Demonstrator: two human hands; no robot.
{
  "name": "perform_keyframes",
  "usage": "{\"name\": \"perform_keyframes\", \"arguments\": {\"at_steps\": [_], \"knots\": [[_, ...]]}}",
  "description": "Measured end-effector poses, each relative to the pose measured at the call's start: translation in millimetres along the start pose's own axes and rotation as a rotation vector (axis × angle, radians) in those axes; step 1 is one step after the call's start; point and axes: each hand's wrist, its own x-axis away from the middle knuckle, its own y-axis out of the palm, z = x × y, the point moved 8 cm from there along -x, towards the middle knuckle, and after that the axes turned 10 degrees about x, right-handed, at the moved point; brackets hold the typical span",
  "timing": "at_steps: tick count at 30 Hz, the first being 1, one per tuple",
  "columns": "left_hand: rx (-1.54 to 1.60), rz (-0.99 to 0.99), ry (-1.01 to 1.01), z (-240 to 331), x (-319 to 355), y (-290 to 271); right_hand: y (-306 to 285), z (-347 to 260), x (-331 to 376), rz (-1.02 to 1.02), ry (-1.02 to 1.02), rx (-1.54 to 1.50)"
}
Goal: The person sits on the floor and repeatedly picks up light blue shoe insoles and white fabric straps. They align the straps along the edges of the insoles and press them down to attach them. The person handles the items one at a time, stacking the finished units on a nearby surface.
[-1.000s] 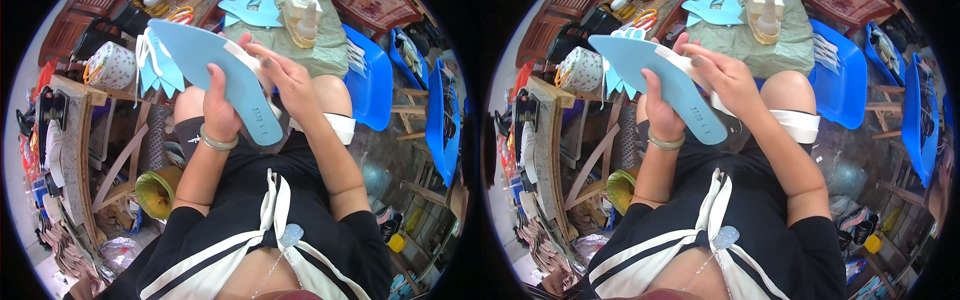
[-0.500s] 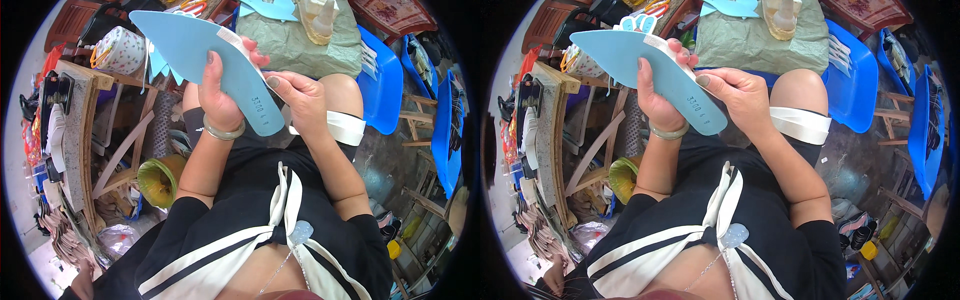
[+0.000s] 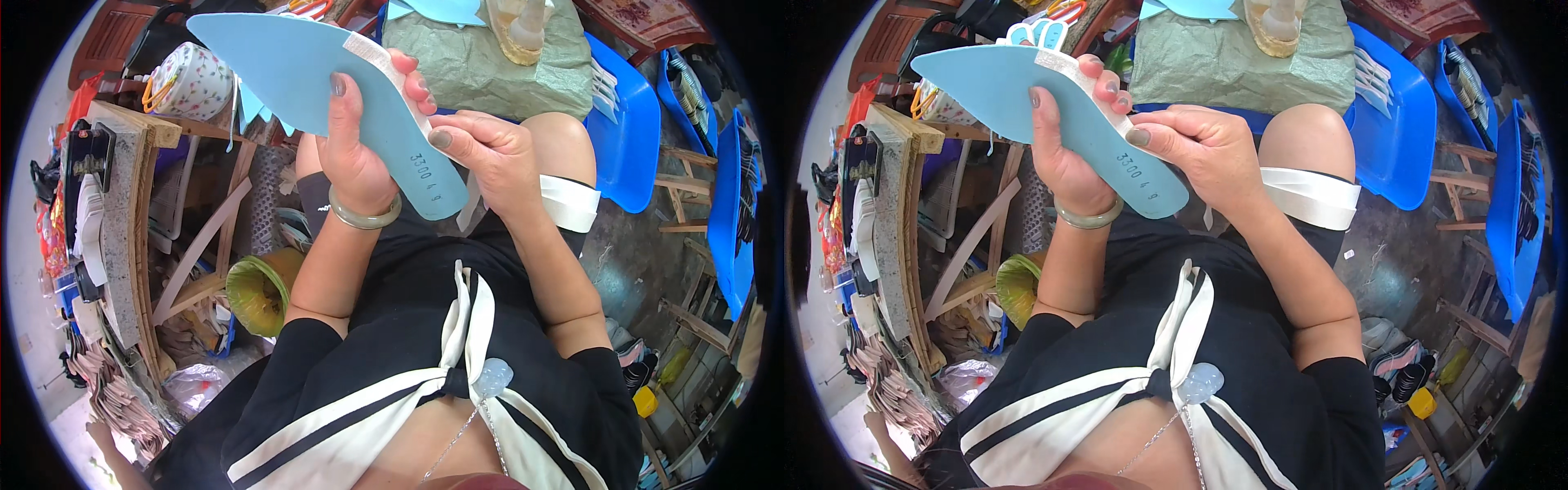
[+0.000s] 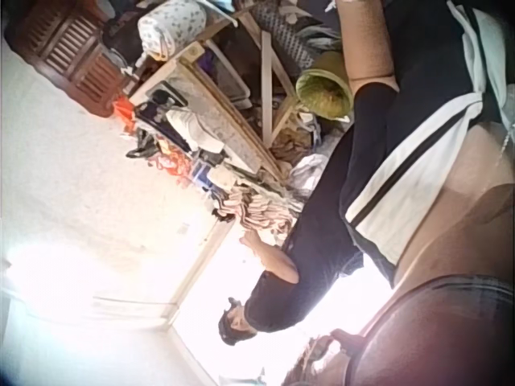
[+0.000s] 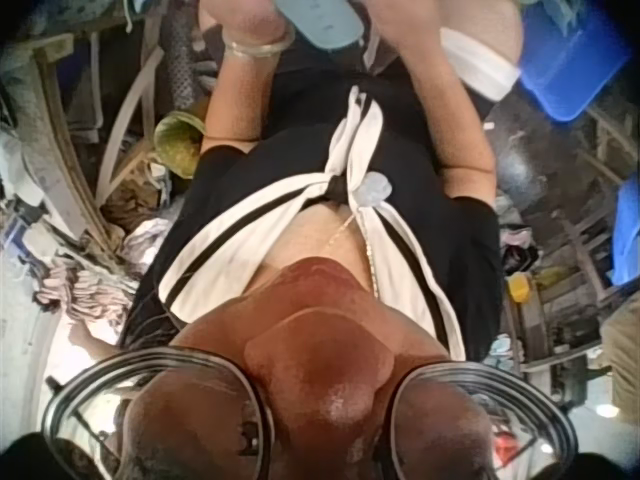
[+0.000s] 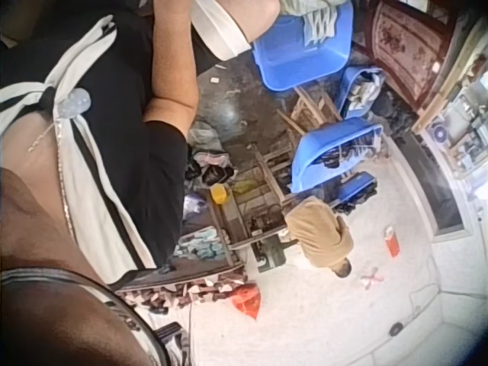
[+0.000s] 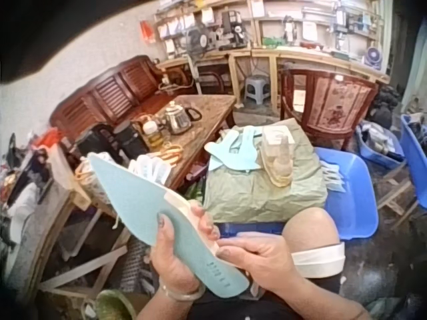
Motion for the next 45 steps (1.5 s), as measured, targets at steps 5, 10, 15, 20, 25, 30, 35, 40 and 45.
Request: {"name": "perform_keyframes", "arguments": {"at_steps": [5,10,15,20,25,30,35,40,45], "knots": [[0.078,-0.12,-0.041,-9.0,-1.4,4.9,0.1,-18.5,-0.2,0.068,-0.172,0.222],[0.009,-0.235,-0.205,-22.9,-3.6,12.1,-6.4,-2.8,-7.0,0.085,-0.02,0.15],[-0.058,-0.051,-0.151,-36.8,23.4,3.3,-3.9,2.3,-20.1,-0.034,0.078,0.123],[-0.069,0.06,-0.164,-37.9,19.3,-13.6,-20.8,-5.7,-21.8,-0.078,0.037,0.085],[0.181,0.049,-0.046,-11.7,16.1,-13.9,-30.9,-7.0,4.1,-0.052,0.055,0.075],[0.23,-0.013,-0.009,-0.1,18.6,-1.3,-24.3,-23.6,17.9,-0.025,-0.046,0.151],[0.248,-0.061,0.004,9.4,21.7,-0.9,-18.6,-30.5,21.6,-0.014,-0.108,0.118],[0.254,-0.064,0.027,16.6,26.4,4.8,-9.0,-26.9,27.8,-0.011,-0.135,0.091],[0.22,-0.099,0.047,19.0,28.1,4.5,-7.4,-27.2,27.2,-0.034,-0.08,0.099]]}}
